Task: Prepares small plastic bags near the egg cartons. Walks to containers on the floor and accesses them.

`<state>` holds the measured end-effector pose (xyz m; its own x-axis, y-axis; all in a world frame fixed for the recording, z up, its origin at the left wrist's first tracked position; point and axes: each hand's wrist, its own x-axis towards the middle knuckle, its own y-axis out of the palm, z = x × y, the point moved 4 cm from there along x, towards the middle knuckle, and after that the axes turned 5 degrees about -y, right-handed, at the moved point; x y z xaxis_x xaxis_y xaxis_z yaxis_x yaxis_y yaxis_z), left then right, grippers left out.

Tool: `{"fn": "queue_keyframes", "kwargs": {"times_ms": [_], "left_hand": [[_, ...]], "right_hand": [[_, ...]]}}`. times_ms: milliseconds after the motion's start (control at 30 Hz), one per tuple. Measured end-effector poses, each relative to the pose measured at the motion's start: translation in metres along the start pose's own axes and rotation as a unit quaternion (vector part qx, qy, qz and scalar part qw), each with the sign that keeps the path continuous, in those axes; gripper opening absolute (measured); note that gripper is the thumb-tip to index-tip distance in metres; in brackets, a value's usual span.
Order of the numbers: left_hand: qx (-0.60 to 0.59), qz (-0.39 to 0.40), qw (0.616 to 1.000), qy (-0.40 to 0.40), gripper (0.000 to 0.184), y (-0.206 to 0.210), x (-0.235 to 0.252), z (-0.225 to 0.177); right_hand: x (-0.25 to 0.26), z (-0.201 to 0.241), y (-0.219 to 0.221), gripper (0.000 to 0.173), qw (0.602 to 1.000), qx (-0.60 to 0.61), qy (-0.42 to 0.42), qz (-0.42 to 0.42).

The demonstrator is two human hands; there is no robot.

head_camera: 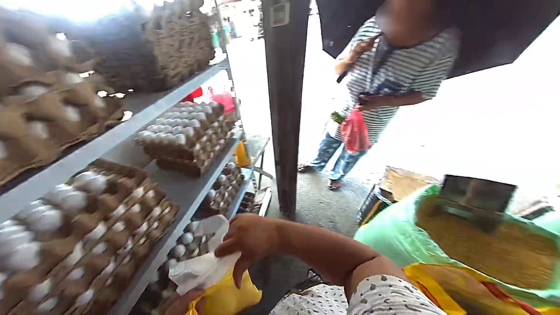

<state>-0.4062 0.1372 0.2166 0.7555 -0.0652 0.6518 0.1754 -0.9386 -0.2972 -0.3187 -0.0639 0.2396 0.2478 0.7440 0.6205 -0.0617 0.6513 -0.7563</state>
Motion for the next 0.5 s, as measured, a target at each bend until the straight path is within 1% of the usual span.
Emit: {"fn": "queue_keyframes", "kwargs": {"times_ms": [33, 100, 133, 167, 200, 233, 267, 300, 367, 400, 433, 500], "left_hand": [[-0.01, 0.01, 1.0, 0.005, 0.013, 0.023, 0.015, 0.007], [-0.044, 0.029, 0.999, 0.001, 0.016, 0.068, 0.042, 0.023], [-0.06, 0.038, 0.997, -0.004, 0.015, 0.09, 0.055, 0.031], [-0.075, 0.049, 0.996, -0.005, 0.012, 0.111, 0.067, 0.038], [-0.087, 0.06, 0.994, -0.003, 0.01, 0.133, 0.077, 0.045], [-0.091, 0.074, 0.993, -0.005, 0.009, 0.153, 0.084, 0.049], [-0.092, 0.089, 0.992, -0.01, 0.009, 0.171, 0.09, 0.052], [-0.091, 0.105, 0.99, -0.016, 0.011, 0.189, 0.096, 0.053], [-0.109, 0.125, 0.986, -0.033, 0.013, 0.221, 0.106, 0.056], [-0.126, 0.13, 0.983, -0.044, 0.012, 0.234, 0.11, 0.059], [-0.141, 0.132, 0.98, -0.051, 0.009, 0.245, 0.114, 0.062], [-0.154, 0.125, 0.979, -0.055, 0.006, 0.262, 0.121, 0.067]], "right_hand": [[-0.027, -0.019, -0.027, 0.048, 0.997, -0.004, 0.081, 0.018], [-0.084, -0.054, -0.083, 0.041, 0.966, 0.03, 0.254, 0.027], [-0.115, -0.072, -0.108, 0.035, 0.948, 0.046, 0.314, 0.015], [-0.149, -0.09, -0.129, 0.028, 0.937, 0.059, 0.343, -0.018], [-0.182, -0.106, -0.146, 0.022, 0.935, 0.07, 0.342, -0.068], [-0.212, -0.12, -0.157, 0.018, 0.935, 0.09, 0.32, -0.124], [-0.234, -0.13, -0.165, 0.015, 0.927, 0.133, 0.304, -0.177], [-0.247, -0.135, -0.172, 0.016, 0.909, 0.179, 0.3, -0.225], [-0.255, -0.14, -0.177, 0.028, 0.868, 0.282, 0.273, -0.304], [-0.258, -0.144, -0.176, 0.036, 0.85, 0.317, 0.264, -0.327], [-0.261, -0.146, -0.175, 0.045, 0.843, 0.324, 0.274, -0.331], [-0.267, -0.148, -0.176, 0.054, 0.838, 0.258, 0.357, -0.322]]}}
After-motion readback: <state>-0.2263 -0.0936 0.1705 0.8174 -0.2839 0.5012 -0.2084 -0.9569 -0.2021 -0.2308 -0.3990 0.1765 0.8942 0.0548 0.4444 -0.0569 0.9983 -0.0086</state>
